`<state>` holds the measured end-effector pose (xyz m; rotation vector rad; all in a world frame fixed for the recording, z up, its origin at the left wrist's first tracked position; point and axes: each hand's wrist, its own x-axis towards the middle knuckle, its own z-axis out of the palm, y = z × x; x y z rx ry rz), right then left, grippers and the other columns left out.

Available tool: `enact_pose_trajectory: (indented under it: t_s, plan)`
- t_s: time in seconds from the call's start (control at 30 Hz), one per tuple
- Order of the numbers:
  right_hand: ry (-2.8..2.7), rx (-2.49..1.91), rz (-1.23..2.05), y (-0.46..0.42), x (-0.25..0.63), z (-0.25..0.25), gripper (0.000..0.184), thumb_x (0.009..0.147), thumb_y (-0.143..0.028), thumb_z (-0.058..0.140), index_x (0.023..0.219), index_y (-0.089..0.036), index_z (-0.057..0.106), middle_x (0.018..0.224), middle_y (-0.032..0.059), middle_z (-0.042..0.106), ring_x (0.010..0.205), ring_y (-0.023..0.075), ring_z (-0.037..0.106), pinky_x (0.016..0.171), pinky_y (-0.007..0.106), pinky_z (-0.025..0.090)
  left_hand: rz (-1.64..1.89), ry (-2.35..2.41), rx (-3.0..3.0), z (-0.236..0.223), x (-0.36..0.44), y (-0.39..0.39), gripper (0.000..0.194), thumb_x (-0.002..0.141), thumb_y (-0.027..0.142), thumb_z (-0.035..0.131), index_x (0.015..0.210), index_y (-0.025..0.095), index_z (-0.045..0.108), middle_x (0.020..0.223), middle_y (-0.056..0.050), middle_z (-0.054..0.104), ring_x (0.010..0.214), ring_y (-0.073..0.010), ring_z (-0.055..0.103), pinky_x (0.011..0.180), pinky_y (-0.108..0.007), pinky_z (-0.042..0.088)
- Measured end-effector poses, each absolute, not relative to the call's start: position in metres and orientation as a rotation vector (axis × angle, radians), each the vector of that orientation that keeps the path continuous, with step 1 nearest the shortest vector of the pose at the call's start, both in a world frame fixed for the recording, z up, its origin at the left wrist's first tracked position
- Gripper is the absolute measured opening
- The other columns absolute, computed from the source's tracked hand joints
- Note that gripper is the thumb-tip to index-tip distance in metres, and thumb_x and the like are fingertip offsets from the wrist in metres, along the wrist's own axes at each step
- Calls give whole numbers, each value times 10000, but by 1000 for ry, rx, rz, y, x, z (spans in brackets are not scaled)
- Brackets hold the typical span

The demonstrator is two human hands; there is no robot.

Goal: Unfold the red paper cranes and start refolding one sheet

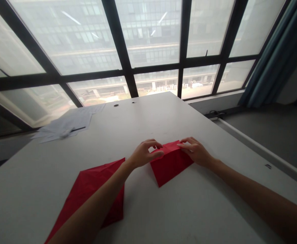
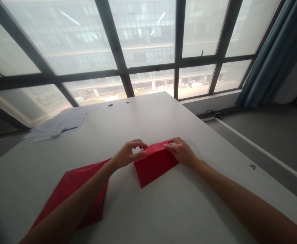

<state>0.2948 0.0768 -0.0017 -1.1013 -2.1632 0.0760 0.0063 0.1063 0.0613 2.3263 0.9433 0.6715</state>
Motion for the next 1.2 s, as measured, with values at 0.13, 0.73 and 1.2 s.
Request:
enact_pose_trajectory:
  t_s: [0.13, 0.73, 1.2]
  plan:
    - [-2121, -1122, 111, 79, 296, -4, 341, 950, -141, 512, 1189, -289, 706, 1057, 77, 663, 991, 228, 592, 886, 411, 524, 602, 967, 2491, 54, 7, 105, 195, 851, 422, 701, 923, 253, 766, 940, -53, 717, 864, -205, 633, 801, -317, 476]
    - [-1865, -995, 390, 71, 284, 2, 257, 969, -291, 542, 1135, -272, 738, 1004, 83, 692, 953, 235, 626, 836, 405, 535, 1037, 849, 2543, 30, 20, 97, 177, 992, 303, 503, 968, 204, 647, 935, -76, 672, 875, -182, 602, 821, -318, 483]
    - [-1127, -1431, 475, 68, 278, 6, 477, 811, -554, 668, 1106, -196, 557, 955, 98, 623, 733, 218, 608, 571, 357, 544, 1140, 1005, 2755, 23, 16, 100, 157, 990, 266, 514, 1061, 211, 643, 951, -62, 710, 890, -191, 614, 814, -319, 460]
